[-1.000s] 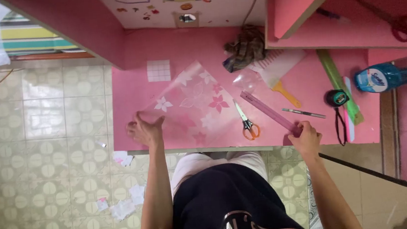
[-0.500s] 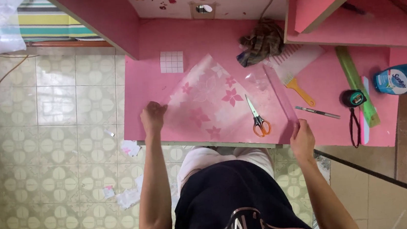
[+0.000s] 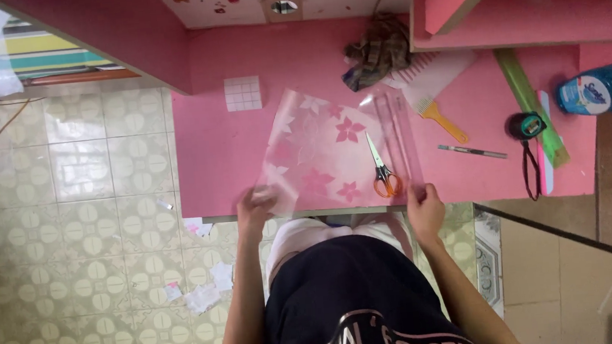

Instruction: Measuring a piece of floral patterned vinyl film with a ruler and cutting it with scissors on a pink desk.

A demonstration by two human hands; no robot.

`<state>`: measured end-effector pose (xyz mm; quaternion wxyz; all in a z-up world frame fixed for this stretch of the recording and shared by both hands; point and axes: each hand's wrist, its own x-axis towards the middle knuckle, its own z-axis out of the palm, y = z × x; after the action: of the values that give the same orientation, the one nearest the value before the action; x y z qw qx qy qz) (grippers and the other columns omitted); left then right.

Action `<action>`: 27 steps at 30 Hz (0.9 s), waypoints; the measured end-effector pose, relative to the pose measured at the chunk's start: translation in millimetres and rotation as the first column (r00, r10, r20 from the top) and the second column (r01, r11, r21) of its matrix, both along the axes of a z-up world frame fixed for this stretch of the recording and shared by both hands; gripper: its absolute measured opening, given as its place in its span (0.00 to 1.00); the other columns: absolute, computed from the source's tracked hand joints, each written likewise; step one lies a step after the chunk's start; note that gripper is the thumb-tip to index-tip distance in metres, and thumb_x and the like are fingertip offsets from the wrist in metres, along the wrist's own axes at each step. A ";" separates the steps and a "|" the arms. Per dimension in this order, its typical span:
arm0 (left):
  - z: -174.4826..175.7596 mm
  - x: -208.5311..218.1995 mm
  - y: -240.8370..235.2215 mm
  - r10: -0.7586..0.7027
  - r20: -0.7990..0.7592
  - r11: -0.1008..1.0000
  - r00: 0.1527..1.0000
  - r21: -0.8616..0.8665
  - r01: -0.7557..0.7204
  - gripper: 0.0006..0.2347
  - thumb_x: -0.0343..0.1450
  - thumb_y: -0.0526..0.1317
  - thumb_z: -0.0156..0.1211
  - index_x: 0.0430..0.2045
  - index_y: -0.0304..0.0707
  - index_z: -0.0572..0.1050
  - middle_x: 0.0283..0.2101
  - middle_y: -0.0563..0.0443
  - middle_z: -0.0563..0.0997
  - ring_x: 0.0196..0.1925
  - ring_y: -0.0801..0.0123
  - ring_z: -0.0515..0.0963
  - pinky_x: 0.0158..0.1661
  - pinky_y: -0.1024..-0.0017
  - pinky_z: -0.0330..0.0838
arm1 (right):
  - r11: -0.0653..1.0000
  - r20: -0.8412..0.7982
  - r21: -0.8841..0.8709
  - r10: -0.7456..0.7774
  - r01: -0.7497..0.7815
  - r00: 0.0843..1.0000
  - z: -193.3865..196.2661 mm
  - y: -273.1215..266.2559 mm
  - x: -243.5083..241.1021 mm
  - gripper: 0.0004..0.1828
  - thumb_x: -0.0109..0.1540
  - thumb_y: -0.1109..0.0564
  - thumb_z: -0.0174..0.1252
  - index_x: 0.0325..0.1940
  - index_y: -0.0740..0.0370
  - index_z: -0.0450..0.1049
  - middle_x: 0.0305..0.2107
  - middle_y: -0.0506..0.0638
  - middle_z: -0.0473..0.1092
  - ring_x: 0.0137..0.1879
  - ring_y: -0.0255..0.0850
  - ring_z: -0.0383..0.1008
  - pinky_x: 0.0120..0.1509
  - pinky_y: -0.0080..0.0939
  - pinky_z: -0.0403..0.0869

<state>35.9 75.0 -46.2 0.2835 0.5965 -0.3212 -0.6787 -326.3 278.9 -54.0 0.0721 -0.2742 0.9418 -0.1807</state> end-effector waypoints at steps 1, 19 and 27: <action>13.5 -6.1 2.6 -0.006 0.001 1.000 1.000 0.002 0.006 0.23 0.64 0.31 0.70 0.55 0.40 0.75 0.45 0.38 0.81 0.38 0.52 0.84 0.37 0.52 0.83 | 1.000 0.001 0.002 -0.006 0.006 1.000 25.7 -11.1 7.4 0.20 0.64 0.38 0.64 0.42 0.57 0.73 0.30 0.64 0.77 0.39 0.65 0.79 0.44 0.63 0.77; 4.5 -51.5 11.8 -0.496 -0.011 0.806 0.868 0.366 0.465 0.31 0.67 0.45 0.76 0.61 0.33 0.64 0.36 0.24 0.83 0.35 0.42 0.87 0.41 0.49 0.82 | 0.989 0.010 0.113 -0.102 0.100 0.995 -12.7 -41.2 -58.9 0.18 0.69 0.36 0.55 0.47 0.51 0.71 0.28 0.59 0.77 0.40 0.60 0.81 0.44 0.60 0.78; 14.8 -103.3 27.9 -0.524 0.041 0.810 0.851 0.331 0.483 0.18 0.74 0.48 0.63 0.48 0.31 0.79 0.48 0.34 0.83 0.39 0.37 0.86 0.39 0.48 0.82 | 0.963 -0.110 -0.249 0.079 -0.104 0.991 34.9 -20.4 -78.3 0.21 0.62 0.45 0.71 0.53 0.55 0.74 0.34 0.51 0.71 0.37 0.49 0.79 0.40 0.47 0.78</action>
<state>-67.4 102.9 -31.4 -0.0251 0.5695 -0.3754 -0.7308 -404.6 258.5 -19.1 -0.0023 -0.3331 0.8996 -0.2824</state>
